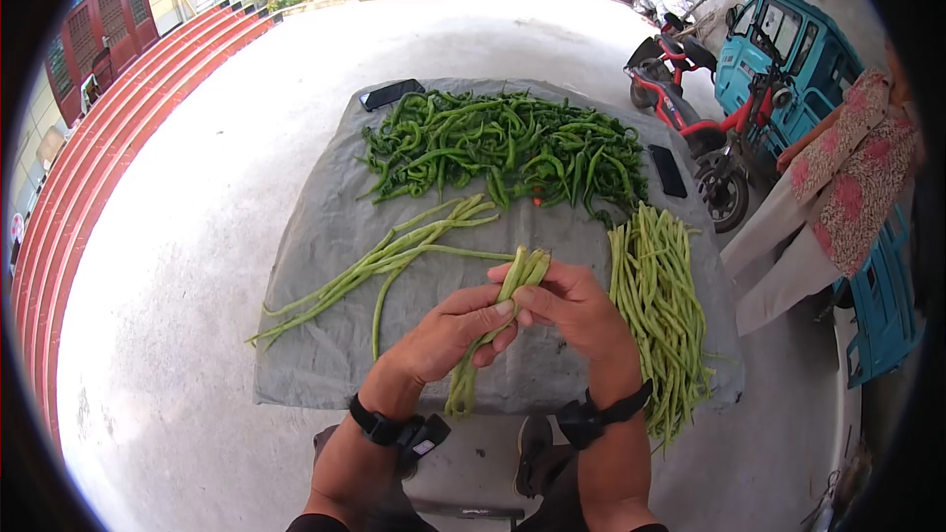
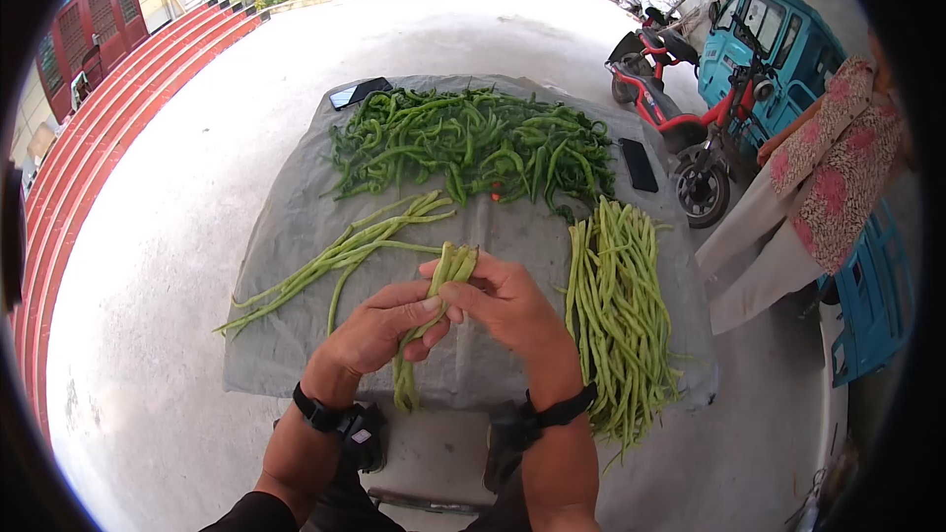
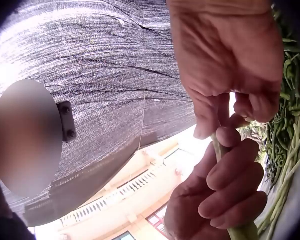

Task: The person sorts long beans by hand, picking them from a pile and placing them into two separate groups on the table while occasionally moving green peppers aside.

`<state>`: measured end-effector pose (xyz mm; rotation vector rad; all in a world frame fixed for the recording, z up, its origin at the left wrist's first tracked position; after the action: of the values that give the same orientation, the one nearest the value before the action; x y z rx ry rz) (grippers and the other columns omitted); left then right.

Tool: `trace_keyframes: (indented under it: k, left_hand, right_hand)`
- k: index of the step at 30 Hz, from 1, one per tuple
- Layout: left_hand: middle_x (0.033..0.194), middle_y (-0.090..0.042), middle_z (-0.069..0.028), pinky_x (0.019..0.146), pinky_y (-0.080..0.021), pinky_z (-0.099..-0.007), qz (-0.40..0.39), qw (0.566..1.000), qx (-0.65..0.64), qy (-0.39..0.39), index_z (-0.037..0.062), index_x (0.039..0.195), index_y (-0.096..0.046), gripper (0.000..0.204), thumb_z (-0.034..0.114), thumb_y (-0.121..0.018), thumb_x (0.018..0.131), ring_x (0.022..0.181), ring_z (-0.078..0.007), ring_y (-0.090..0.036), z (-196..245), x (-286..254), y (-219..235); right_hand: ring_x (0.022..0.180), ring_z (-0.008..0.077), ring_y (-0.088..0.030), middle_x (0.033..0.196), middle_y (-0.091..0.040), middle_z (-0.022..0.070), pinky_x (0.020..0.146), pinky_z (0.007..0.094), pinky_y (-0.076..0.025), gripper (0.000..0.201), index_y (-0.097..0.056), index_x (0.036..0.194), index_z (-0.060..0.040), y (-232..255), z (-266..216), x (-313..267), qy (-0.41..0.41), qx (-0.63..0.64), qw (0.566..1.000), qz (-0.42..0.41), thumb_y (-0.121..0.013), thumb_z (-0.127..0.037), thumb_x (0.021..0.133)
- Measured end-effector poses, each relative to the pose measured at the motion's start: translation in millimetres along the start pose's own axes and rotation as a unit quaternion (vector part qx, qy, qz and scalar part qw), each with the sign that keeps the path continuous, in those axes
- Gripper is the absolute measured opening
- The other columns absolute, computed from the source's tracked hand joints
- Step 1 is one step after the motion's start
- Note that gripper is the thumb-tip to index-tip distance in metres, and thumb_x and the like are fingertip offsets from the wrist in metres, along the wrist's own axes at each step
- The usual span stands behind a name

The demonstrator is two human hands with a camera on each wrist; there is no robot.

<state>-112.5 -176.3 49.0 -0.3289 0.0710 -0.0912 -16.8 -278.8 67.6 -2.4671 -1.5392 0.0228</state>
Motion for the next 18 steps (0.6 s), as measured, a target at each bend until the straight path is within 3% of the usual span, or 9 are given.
trace_keyframes:
  k: [4,10,18]
  left_hand:
    - [0.081,-0.056,-0.0006,0.058,-0.04,-0.0251,-0.013,0.999,0.035,0.0,0.0034,0.117,-0.068,0.033,0.032,-0.052,0.113,0.062,-0.0102,-0.048,-0.8,-0.2,-2.5]
    - [0.085,-0.059,-0.0012,0.064,-0.044,-0.0252,-0.01,0.997,0.078,0.003,0.0038,0.118,-0.066,0.036,0.034,-0.048,0.115,0.066,-0.0104,-0.054,-0.8,1.2,-5.6]
    - [0.087,-0.062,-0.0013,0.071,-0.05,-0.0269,-0.022,0.996,0.075,-0.044,0.0036,0.122,-0.064,0.034,0.034,-0.05,0.115,0.073,-0.0109,-0.061,-0.4,9.3,-10.4]
  right_hand:
    - [0.08,0.0055,-0.059,0.096,-0.071,-0.0001,0.074,0.0237,-0.05,0.03,-0.07,0.131,0.0027,1.1,-4.0,-2.3,0.004,-0.04,0.999,-0.003,-0.071,-0.007,0.102]
    - [0.069,0.0029,-0.056,0.082,-0.067,-0.0026,0.06,0.0213,-0.044,0.019,-0.074,0.119,0.0006,3.0,-3.6,-3.4,-0.022,-0.034,0.999,0.028,-0.071,-0.009,0.103]
    - [0.059,0.0029,-0.052,0.077,-0.064,-0.0015,0.052,0.0209,-0.039,0.016,-0.074,0.115,-0.0003,6.7,-7.8,-1.0,0.027,-0.013,0.997,0.064,-0.071,-0.011,0.104]
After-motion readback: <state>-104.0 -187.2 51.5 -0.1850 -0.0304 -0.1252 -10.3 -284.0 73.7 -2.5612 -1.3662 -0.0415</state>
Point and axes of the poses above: each hand's wrist, its own x-axis towards the middle knuckle, its own y-axis out of the back of the hand, z = x × y, the point moved 7 cm from there along x, towards the middle knuckle
